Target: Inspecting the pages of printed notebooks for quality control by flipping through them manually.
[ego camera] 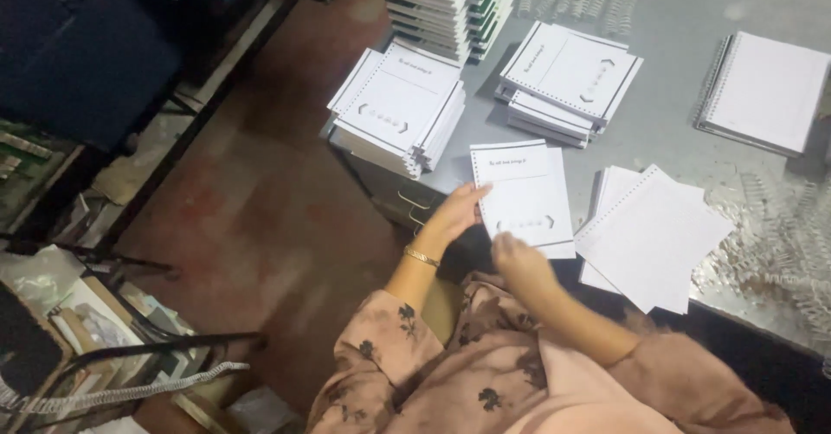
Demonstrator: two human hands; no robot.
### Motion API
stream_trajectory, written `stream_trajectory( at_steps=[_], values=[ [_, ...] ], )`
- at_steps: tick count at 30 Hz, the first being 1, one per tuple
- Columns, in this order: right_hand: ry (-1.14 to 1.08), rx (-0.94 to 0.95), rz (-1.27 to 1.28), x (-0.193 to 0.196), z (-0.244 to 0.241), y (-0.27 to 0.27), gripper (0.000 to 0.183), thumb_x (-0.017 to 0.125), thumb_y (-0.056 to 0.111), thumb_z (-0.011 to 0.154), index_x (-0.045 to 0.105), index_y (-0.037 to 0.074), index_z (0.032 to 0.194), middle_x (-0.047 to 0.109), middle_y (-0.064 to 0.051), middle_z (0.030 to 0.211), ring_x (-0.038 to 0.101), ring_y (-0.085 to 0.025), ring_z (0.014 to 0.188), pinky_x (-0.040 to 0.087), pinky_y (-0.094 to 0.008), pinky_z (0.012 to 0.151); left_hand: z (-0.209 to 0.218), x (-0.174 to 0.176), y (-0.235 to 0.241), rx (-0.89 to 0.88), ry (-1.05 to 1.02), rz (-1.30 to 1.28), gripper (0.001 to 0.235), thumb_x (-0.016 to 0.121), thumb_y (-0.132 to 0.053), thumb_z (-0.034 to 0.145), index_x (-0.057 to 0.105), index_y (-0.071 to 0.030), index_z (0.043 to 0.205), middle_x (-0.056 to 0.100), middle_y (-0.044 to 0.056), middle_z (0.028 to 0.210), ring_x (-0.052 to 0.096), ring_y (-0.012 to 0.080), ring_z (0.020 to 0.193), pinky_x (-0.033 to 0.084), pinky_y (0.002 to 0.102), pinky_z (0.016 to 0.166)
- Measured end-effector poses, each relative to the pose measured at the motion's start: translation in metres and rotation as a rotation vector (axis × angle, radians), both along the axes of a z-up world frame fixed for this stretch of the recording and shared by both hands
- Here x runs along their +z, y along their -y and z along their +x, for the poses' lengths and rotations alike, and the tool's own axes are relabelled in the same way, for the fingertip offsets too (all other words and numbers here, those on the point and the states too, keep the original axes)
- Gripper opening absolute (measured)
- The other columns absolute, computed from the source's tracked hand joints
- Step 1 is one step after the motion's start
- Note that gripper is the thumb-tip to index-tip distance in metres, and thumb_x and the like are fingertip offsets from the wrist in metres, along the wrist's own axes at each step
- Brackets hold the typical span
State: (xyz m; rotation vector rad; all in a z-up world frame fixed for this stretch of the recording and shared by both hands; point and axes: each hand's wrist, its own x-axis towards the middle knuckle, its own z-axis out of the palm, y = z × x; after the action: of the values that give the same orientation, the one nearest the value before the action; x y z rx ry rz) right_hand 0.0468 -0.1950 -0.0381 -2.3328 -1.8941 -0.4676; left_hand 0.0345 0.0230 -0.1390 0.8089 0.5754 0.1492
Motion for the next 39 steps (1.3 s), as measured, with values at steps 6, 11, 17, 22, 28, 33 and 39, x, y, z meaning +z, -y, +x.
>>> stream_trajectory(
  at_steps=[6,11,17,22,28,33,39],
  values=[
    [-0.250,0.048,0.146,0.043,-0.015,0.008,0.047,0.074,0.037,0.090,0.068,0.006,0.125,0.072,-0.017,0.113,0.074,-0.031,0.100,0.060,-0.035,0.078,-0.012,0.028,0.012,0.209,-0.134,0.471,0.054,0.078,-0.015,0.094,0.056,0.002,0.139,0.069,0.024,0.117,0.071,0.0290,0.103,0.061,0.040,0.082],
    [-0.409,-0.124,0.343,0.079,0.014,0.054,0.030,0.078,0.026,0.089,0.075,0.012,0.115,0.076,-0.009,0.110,0.072,-0.025,0.106,0.059,-0.032,0.083,-0.019,0.087,0.015,0.267,-0.183,0.618,0.071,0.075,-0.022,0.095,0.041,-0.005,0.155,0.062,0.030,0.132,0.061,0.0409,0.121,0.058,0.047,0.094],
    [-0.807,-0.599,0.219,0.049,0.090,0.168,0.022,0.066,0.025,0.100,0.078,0.010,0.111,0.077,-0.014,0.097,0.074,-0.033,0.098,0.062,-0.040,0.078,-0.033,0.148,0.050,0.266,-0.307,1.230,0.069,0.073,-0.022,0.096,0.040,-0.004,0.154,0.047,0.029,0.150,0.048,0.0437,0.138,0.045,0.052,0.112],
    [-1.094,-0.963,-0.168,0.108,0.080,0.206,0.070,0.047,0.059,0.108,0.084,0.003,0.088,0.080,-0.021,0.074,0.080,-0.036,0.074,0.062,-0.047,0.071,-0.023,0.149,0.088,0.263,-0.016,1.637,0.044,0.073,-0.010,0.094,0.062,-0.002,0.136,0.062,0.018,0.132,0.061,0.0359,0.126,0.050,0.045,0.107],
    [-1.394,-1.087,0.071,0.062,0.068,0.216,0.062,0.054,0.062,0.102,0.084,0.008,0.097,0.079,-0.025,0.086,0.073,-0.045,0.100,0.058,-0.053,0.084,0.011,0.135,0.170,-0.122,-0.086,1.276,0.041,0.071,-0.018,0.098,0.063,-0.004,0.135,0.065,0.018,0.127,0.067,0.0337,0.118,0.062,0.035,0.092],
    [-1.359,-0.968,0.185,0.027,0.084,0.223,0.025,0.073,0.031,0.093,0.083,0.008,0.095,0.076,-0.016,0.063,0.075,-0.029,0.059,0.060,-0.034,0.062,0.041,0.119,0.195,-0.211,-0.274,1.369,0.045,0.079,-0.022,0.088,0.067,-0.002,0.127,0.071,0.017,0.107,0.074,0.0335,0.096,0.064,0.040,0.081],
    [-0.509,-0.880,0.390,0.033,0.100,0.236,0.015,0.074,0.030,0.102,0.080,0.017,0.104,0.078,-0.009,0.089,0.075,-0.029,0.086,0.060,-0.040,0.075,0.024,0.124,0.220,-0.208,-0.422,1.344,0.037,0.085,-0.031,0.081,0.075,-0.013,0.112,0.076,0.004,0.085,0.075,0.0229,0.082,0.060,0.034,0.073]
  ],
)
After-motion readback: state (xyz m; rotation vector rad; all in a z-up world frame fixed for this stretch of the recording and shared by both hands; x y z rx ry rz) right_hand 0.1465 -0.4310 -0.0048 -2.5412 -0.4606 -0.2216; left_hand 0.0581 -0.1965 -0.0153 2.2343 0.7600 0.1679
